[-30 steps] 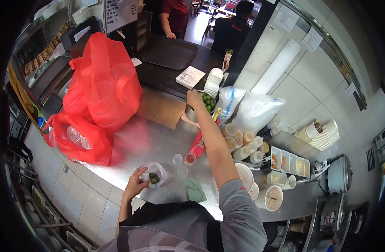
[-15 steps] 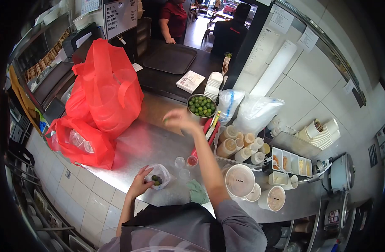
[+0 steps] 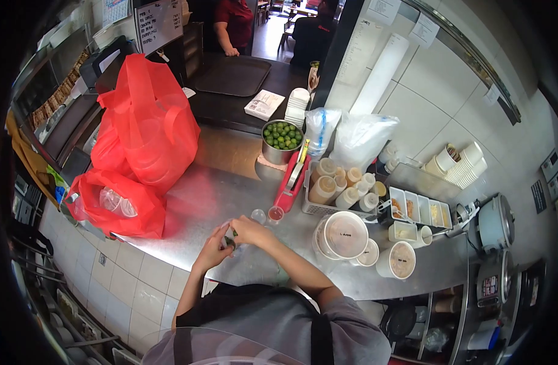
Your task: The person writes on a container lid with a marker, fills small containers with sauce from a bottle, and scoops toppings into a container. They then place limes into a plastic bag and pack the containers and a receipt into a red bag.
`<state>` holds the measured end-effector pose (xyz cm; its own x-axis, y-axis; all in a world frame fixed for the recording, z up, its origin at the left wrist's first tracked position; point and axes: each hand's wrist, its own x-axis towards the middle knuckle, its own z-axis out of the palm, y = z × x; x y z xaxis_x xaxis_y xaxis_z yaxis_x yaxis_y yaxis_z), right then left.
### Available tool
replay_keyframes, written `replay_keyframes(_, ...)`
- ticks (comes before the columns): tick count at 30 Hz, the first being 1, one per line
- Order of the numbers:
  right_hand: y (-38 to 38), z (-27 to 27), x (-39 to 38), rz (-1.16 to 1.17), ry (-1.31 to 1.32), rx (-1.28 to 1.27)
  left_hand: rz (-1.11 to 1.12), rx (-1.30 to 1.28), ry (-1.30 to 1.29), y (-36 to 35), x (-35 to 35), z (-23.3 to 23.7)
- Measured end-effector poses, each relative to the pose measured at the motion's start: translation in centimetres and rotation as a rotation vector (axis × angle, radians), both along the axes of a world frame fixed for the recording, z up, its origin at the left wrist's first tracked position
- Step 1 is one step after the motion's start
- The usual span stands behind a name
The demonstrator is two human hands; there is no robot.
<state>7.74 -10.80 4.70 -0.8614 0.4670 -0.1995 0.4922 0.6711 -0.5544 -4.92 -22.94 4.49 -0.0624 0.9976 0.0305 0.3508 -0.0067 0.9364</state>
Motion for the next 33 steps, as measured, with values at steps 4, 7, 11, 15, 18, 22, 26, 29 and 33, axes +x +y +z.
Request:
replay_keyframes(4,-1.2,0.4,-0.1,-0.006,-0.057,0.215,-0.019,0.002,-0.05,0.1,0.3,0.9)
replay_keyframes(7,-2.0,-0.3,-0.7,-0.029,-0.1,0.348,0.0,0.015,-0.07,-0.1,0.1,-0.1)
replay_keyframes(11,-2.4,-0.3,-1.0,-0.059,-0.14,0.405,-0.034,0.008,-0.099,-0.3,-0.5,-0.5)
replay_keyframes(15,-2.5,0.5,-1.1,-0.036,-0.187,0.402,-0.072,-0.016,-0.092,-0.3,-1.2,-1.1)
replay_keyframes(18,-3.0,0.1,-1.4,-0.09,-0.181,0.391,-0.126,-0.012,-0.117,-0.1,-1.7,-1.2)
replay_keyframes(22,-3.5,0.4,-1.6,-0.152,-0.172,0.401,-0.154,0.004,-0.101,-0.1,-2.2,-0.8)
replay_keyframes(26,-4.3,3.6,0.0,-0.155,-0.128,0.35,-0.169,-0.024,-0.038,0.0,-2.9,-1.0)
replay_keyframes(29,-5.5,9.9,3.9,-0.249,0.27,0.338,-0.154,-0.012,0.081,0.1,-3.3,-1.0)
replay_keyframes(33,-5.4,15.5,9.8,-0.393,0.444,0.295,-0.13,0.002,0.262,-0.1,-2.9,0.7)
